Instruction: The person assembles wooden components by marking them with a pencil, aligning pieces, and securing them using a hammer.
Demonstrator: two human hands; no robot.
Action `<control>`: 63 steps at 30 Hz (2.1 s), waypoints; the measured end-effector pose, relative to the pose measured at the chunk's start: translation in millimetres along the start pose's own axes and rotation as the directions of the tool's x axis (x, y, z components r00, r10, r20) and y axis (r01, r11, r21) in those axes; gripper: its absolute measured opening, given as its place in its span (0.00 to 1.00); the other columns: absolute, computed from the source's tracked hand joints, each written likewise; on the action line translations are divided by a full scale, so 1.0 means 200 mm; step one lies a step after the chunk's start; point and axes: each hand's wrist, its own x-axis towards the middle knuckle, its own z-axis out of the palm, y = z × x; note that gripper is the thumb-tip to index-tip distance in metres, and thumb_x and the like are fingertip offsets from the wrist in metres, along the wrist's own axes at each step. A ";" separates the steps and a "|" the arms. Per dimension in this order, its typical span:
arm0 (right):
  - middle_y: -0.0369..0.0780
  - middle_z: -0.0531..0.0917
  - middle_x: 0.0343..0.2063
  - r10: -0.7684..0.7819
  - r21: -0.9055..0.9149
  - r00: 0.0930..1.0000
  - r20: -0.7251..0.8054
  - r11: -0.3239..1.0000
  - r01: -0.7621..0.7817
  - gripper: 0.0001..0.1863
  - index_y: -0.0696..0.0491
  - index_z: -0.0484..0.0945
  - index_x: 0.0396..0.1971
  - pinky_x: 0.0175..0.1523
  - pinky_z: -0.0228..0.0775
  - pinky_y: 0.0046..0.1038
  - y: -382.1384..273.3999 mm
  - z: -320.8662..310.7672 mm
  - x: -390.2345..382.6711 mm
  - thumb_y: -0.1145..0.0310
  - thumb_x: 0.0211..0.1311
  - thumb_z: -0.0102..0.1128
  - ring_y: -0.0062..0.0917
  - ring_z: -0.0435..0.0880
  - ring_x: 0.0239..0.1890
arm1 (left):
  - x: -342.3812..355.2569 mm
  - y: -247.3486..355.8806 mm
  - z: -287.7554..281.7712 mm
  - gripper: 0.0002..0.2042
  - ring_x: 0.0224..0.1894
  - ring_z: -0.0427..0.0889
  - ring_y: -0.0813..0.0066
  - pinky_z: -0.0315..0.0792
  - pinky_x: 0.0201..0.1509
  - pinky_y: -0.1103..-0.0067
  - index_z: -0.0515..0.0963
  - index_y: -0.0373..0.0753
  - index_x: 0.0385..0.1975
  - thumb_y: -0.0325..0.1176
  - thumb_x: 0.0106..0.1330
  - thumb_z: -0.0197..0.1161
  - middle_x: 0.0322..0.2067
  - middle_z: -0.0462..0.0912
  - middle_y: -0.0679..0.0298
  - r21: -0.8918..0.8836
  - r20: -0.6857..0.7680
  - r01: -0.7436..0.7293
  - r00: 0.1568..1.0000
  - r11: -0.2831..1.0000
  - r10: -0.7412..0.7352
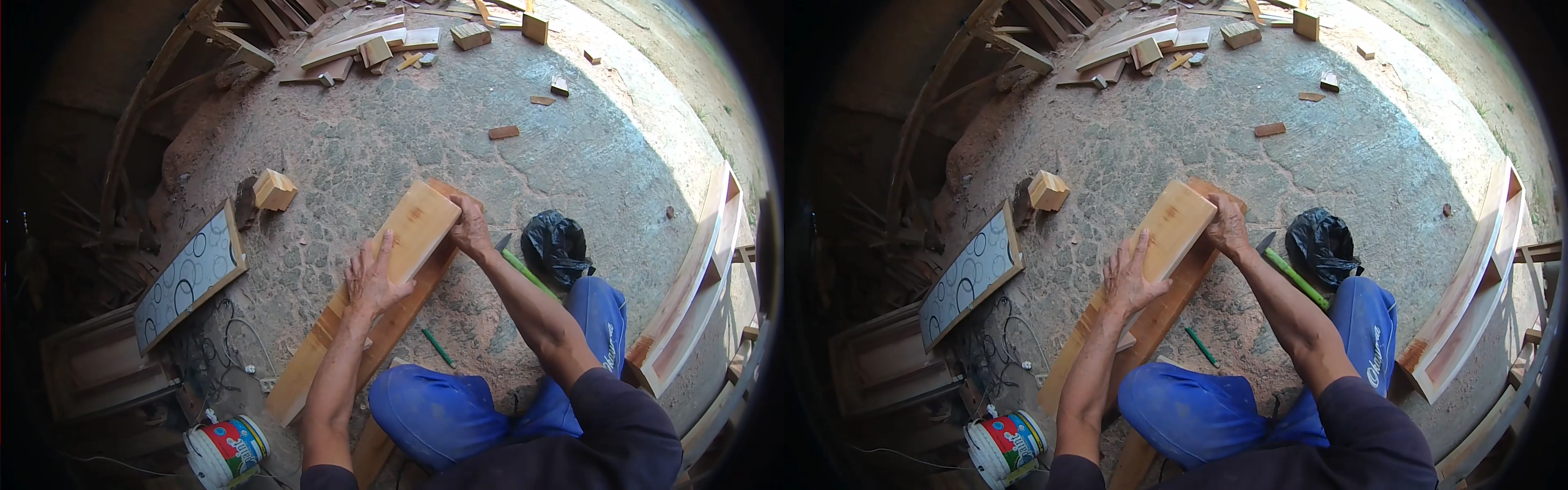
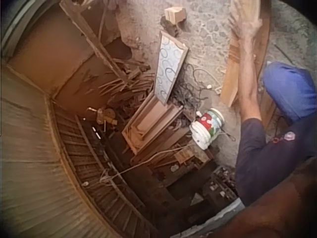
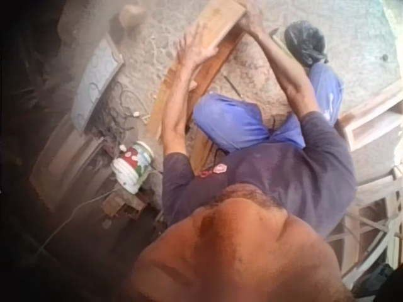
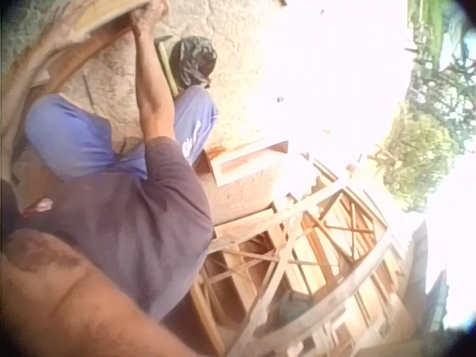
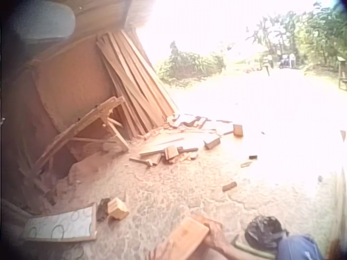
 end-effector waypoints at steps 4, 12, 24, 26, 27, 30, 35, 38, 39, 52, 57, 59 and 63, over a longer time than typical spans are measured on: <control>0.48 0.85 0.47 0.043 0.058 0.964 0.261 0.997 -0.060 0.23 0.49 0.81 0.53 0.57 0.70 0.40 0.07 -0.01 0.02 0.63 0.54 0.68 0.45 0.80 0.46 | 0.03 -0.04 0.04 0.56 0.71 0.57 0.39 0.52 0.71 0.47 0.50 0.49 0.76 0.63 0.49 0.71 0.71 0.54 0.44 0.014 -0.018 -0.017 1.000 1.000 0.017; 0.41 0.87 0.43 -0.120 -0.157 0.983 0.139 0.977 0.142 0.27 0.46 0.79 0.55 0.54 0.70 0.36 0.13 -0.02 0.03 0.62 0.52 0.68 0.40 0.80 0.43 | 0.39 0.15 0.09 0.45 0.66 0.68 0.46 0.61 0.68 0.56 0.62 0.39 0.68 0.70 0.61 0.59 0.63 0.70 0.46 -0.208 -0.229 -0.036 0.973 0.977 -0.013; 0.38 0.86 0.46 -0.098 -0.063 0.972 0.214 0.991 0.114 0.31 0.44 0.77 0.58 0.52 0.68 0.32 0.04 -0.13 0.06 0.69 0.50 0.68 0.33 0.83 0.44 | 0.73 0.15 0.03 0.28 0.41 0.84 0.70 0.77 0.45 0.74 0.79 0.35 0.49 0.55 0.61 0.72 0.40 0.86 0.57 -0.609 0.006 0.081 0.995 0.789 -0.098; 0.38 0.86 0.47 -0.090 -0.037 0.963 0.256 0.994 0.103 0.32 0.44 0.77 0.59 0.53 0.69 0.33 0.02 -0.13 0.06 0.70 0.48 0.69 0.34 0.82 0.45 | 0.73 0.12 0.02 0.28 0.40 0.84 0.71 0.77 0.44 0.74 0.80 0.35 0.47 0.55 0.60 0.72 0.38 0.86 0.58 -0.644 -0.015 0.066 0.995 0.762 -0.099; 0.37 0.86 0.47 -0.063 -0.047 0.961 0.268 0.996 0.078 0.33 0.44 0.77 0.59 0.54 0.69 0.33 0.01 -0.13 0.06 0.70 0.47 0.69 0.34 0.82 0.45 | 0.73 0.11 0.02 0.28 0.39 0.84 0.71 0.77 0.43 0.73 0.80 0.35 0.46 0.55 0.60 0.73 0.37 0.86 0.58 -0.660 -0.025 0.057 0.995 0.749 -0.098; 0.37 0.86 0.47 -0.003 -0.073 0.961 0.278 0.997 0.024 0.33 0.44 0.78 0.59 0.55 0.70 0.33 0.01 -0.12 0.07 0.71 0.46 0.69 0.35 0.81 0.45 | 0.73 0.15 0.00 0.28 0.39 0.84 0.72 0.77 0.43 0.74 0.80 0.35 0.46 0.55 0.60 0.72 0.37 0.86 0.58 -0.628 0.002 0.089 0.994 0.773 -0.112; 0.38 0.86 0.46 0.070 -0.078 0.955 0.288 0.996 -0.050 0.32 0.43 0.78 0.58 0.55 0.70 0.34 0.00 -0.13 0.05 0.72 0.47 0.67 0.36 0.81 0.45 | 0.72 0.17 0.02 0.29 0.42 0.86 0.56 0.76 0.46 0.63 0.80 0.44 0.47 0.64 0.61 0.65 0.38 0.87 0.57 -0.563 -0.041 0.100 0.988 0.821 -0.149; 0.42 0.85 0.49 0.065 -0.093 0.960 0.274 0.995 -0.040 0.29 0.47 0.77 0.59 0.62 0.68 0.37 -0.01 -0.14 0.06 0.71 0.52 0.66 0.40 0.81 0.51 | 0.70 0.22 0.03 0.27 0.42 0.85 0.50 0.75 0.46 0.60 0.79 0.44 0.48 0.63 0.66 0.58 0.39 0.87 0.55 -0.477 -0.087 0.110 0.981 0.872 -0.171; 0.44 0.84 0.49 0.070 -0.124 0.974 0.214 0.991 -0.044 0.27 0.49 0.76 0.58 0.62 0.68 0.38 -0.02 -0.16 0.02 0.71 0.55 0.66 0.42 0.81 0.52 | 0.69 0.25 0.03 0.27 0.42 0.85 0.48 0.75 0.46 0.59 0.79 0.44 0.48 0.63 0.68 0.55 0.39 0.86 0.54 -0.440 -0.106 0.124 0.976 0.889 -0.189; 0.53 0.85 0.39 0.726 -0.226 0.550 -0.414 0.503 -0.834 0.16 0.58 0.83 0.40 0.53 0.75 0.42 0.29 -1.04 -0.44 0.76 0.54 0.49 0.48 0.84 0.45 | 0.66 0.29 -0.02 0.24 0.47 0.82 0.45 0.74 0.48 0.56 0.77 0.42 0.49 0.57 0.74 0.47 0.45 0.84 0.50 -0.306 -0.112 0.161 0.973 0.938 -0.203; 0.60 0.84 0.36 0.641 -0.609 0.750 -0.165 0.532 -0.588 0.13 0.65 0.81 0.31 0.54 0.76 0.46 0.38 -0.98 -0.34 0.73 0.51 0.52 0.53 0.84 0.45 | 0.69 0.30 0.06 0.23 0.50 0.80 0.47 0.72 0.54 0.57 0.76 0.41 0.49 0.54 0.75 0.46 0.47 0.83 0.52 -0.308 -0.186 0.063 0.974 0.949 -0.125; 0.58 0.84 0.39 0.718 -0.614 0.677 -0.160 0.465 -0.638 0.15 0.64 0.80 0.38 0.55 0.76 0.46 0.37 -0.95 -0.28 0.71 0.55 0.52 0.51 0.84 0.46 | 0.69 0.28 0.13 0.22 0.51 0.80 0.48 0.69 0.57 0.57 0.76 0.42 0.50 0.53 0.76 0.44 0.47 0.82 0.53 -0.186 -0.285 0.060 0.952 0.981 -0.113; 0.56 0.85 0.38 0.709 -0.636 0.693 -0.129 0.477 -0.606 0.13 0.60 0.82 0.35 0.53 0.78 0.47 0.31 -0.94 -0.28 0.71 0.53 0.54 0.52 0.85 0.45 | 0.71 0.35 0.17 0.19 0.55 0.76 0.53 0.63 0.62 0.58 0.76 0.42 0.49 0.48 0.77 0.43 0.49 0.80 0.56 -0.119 -0.328 0.257 0.902 0.959 -0.282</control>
